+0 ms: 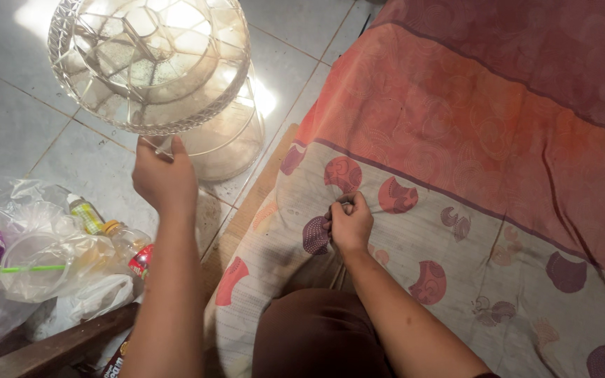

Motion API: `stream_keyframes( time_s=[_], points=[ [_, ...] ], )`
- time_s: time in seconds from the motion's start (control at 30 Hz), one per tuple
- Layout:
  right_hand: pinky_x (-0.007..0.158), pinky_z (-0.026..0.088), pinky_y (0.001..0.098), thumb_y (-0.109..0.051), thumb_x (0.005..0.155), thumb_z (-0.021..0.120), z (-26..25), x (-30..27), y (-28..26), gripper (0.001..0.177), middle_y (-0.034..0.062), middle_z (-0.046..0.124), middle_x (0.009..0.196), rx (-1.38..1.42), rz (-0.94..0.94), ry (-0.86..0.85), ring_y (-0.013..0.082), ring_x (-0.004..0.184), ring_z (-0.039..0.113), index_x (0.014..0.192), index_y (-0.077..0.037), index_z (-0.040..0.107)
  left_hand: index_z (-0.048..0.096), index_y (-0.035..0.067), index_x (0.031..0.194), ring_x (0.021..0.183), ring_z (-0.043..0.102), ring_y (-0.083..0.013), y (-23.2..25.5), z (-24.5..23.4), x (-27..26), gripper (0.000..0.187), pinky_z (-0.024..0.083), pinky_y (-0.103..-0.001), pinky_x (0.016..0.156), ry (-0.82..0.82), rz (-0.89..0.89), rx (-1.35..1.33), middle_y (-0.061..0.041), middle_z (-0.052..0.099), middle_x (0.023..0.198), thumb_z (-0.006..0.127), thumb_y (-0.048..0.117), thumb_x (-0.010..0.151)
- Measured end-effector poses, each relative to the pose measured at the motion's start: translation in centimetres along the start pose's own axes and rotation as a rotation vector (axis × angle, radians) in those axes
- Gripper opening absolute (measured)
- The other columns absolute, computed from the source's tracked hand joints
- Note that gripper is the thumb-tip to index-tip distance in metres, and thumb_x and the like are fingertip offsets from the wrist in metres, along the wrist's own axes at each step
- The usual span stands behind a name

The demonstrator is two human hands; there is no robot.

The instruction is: The person assembles a clear plastic tiered stand by hand, snapping together multiple curved side panels and then attaching a circular top tier. The person rotates the partially assembled structure to align and press the pieces into place, then sets the completed stand on the floor.

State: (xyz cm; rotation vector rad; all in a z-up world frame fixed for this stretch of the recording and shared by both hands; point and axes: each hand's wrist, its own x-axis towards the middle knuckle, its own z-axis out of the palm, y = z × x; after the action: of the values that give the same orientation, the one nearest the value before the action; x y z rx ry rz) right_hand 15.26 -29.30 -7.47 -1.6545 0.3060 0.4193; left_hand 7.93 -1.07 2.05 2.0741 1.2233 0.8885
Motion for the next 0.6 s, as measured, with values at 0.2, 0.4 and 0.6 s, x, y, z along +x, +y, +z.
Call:
stream_keyframes(
  time_s=[0.2,0.4,0.6],
  points=[
    [0.036,0.041,0.0273,-0.001,0.091,0.061,0.1,0.0,0.0,0.007,0.0075,0.065,0.064,0.058,0.008,-0.010,0.0134,0.044,0.059,0.096,-0.003,0.057,0.039,0.006,0.150,0.115,0.066,-0.0232,-3.0,2.9,-6.1,0.053,0.055,-0.035,0.094,0.281,-0.043,-0.409,-0.014,0.058,0.134,0.062,0.000,0.102],
    [0.035,0.041,0.0282,-0.001,0.091,0.060,0.0,-0.3,-0.5,0.006,0.0073,0.065,0.063,0.024,0.029,-0.006,0.0131,0.043,0.058,0.095,-0.002,0.056,0.048,0.009,0.153,0.080,0.065,-0.0162,-8.8,5.7,-6.5,0.065,0.053,-0.030,0.072,-0.116,-0.490,-0.286,-0.009,0.067,0.105,0.055,0.002,0.089],
    [0.037,0.045,0.0260,0.000,0.091,0.061,0.1,0.0,0.0,0.005,0.0062,0.065,0.063,0.034,-0.029,0.003,0.0110,0.045,0.060,0.093,-0.002,0.057,0.056,0.006,0.149,0.068,0.065,-0.0121,-10.4,6.9,-6.5,0.062,0.052,-0.028,0.065,-0.318,-0.401,-0.240,-0.004,0.071,0.082,0.056,0.005,0.087]
  ],
)
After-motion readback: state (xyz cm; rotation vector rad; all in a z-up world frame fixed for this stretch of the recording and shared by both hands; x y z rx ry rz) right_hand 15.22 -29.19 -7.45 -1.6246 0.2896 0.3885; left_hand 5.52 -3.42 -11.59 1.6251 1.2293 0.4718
